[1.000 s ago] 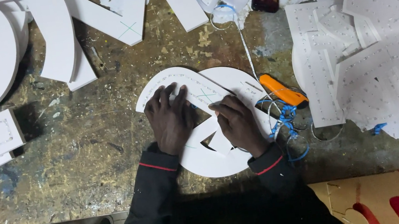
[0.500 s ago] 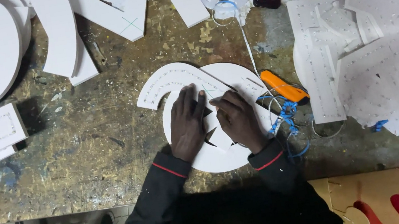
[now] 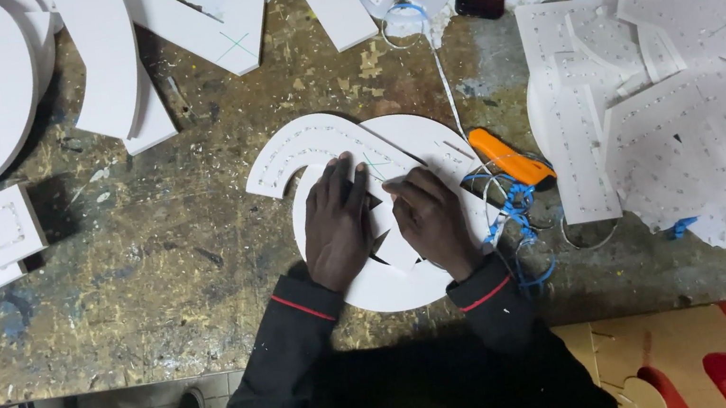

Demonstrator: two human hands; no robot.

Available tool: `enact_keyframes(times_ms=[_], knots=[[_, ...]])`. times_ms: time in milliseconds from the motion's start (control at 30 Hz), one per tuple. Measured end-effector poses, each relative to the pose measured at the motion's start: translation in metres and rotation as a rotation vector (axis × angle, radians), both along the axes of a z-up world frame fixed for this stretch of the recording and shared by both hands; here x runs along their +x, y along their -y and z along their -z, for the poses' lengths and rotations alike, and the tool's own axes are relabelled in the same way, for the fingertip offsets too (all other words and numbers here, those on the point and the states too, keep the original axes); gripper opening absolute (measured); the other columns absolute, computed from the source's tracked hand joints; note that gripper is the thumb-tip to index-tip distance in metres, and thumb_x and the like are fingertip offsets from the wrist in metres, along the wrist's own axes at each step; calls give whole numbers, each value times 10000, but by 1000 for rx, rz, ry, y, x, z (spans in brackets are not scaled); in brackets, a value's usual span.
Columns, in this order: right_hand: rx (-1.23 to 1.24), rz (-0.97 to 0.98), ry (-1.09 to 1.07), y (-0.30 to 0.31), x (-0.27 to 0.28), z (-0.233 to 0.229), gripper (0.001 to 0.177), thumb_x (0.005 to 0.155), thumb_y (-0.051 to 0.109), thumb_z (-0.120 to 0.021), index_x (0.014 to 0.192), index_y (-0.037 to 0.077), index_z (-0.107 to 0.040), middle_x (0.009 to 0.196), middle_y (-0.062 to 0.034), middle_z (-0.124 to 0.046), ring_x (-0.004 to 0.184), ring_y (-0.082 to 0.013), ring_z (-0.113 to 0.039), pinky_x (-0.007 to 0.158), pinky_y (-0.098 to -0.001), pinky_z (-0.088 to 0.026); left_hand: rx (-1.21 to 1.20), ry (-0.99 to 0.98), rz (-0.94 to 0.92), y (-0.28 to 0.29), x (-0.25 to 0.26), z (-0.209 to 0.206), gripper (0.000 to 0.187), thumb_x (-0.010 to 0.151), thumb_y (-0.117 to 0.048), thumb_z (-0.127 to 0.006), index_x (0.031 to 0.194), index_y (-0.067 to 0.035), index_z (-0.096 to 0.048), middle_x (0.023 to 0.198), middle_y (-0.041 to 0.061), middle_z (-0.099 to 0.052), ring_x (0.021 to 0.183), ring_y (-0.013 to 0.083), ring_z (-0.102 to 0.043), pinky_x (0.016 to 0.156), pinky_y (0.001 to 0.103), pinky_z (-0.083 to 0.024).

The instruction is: The person assembles a large white letter 'e' on a workbench using a hot glue gun. They apply glue to the edges of the letter components and press them together to form the shape. The person also uses a utility knife to trim excess material from the letter. The workspace is cluttered with other letter pieces and crafting supplies.

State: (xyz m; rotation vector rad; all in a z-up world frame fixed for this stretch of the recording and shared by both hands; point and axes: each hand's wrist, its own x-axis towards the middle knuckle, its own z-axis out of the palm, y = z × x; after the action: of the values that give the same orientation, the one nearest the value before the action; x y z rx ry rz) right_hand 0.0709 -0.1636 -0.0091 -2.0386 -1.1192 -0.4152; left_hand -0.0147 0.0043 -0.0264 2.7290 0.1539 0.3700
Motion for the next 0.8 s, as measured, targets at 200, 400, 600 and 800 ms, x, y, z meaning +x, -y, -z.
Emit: enact_keyframes(times_ms=[200, 400, 600, 800], knots=[[16, 0, -9, -4, 1, 3, 246, 981, -42, -673, 1103, 77, -849, 816, -20, -587, 724, -229, -673, 674, -333, -553, -17, 30, 22, -1, -2, -3, 541, 1128, -228, -618, 1663, -147, -606, 1743, 218, -498, 1647, 456, -427, 1287, 567, -386], [-45, 42, 34, -2, 3, 8, 230, 958, -2, -706, 1101, 113, -844, 822, 7, -577, 720, -195, -677, 639, -312, -553, -7, 70, 71, 9, -6, 4, 506, 1133, -284, -633, 1623, -157, -651, 1732, 238, -496, 1639, 481, -430, 1285, 601, -397], [-106, 52, -30, 5, 2, -2, 232, 1000, 54, -747, 1177, 163, -851, 795, -3, -651, 707, -227, -729, 625, -325, -577, -24, 89, 70, 7, -7, 6, 503, 1152, -357, -587, 1615, -174, -660, 1721, 210, -509, 1640, 445, -434, 1284, 584, -385], [32, 41, -276, 31, -8, -16, 204, 1021, 63, -780, 1185, 145, -871, 814, -100, -777, 696, -331, -763, 562, -369, -592, -40, 102, 51, 8, -5, 6, 494, 1155, -374, -579, 1598, -181, -679, 1708, 188, -519, 1636, 426, -436, 1276, 589, -389]])
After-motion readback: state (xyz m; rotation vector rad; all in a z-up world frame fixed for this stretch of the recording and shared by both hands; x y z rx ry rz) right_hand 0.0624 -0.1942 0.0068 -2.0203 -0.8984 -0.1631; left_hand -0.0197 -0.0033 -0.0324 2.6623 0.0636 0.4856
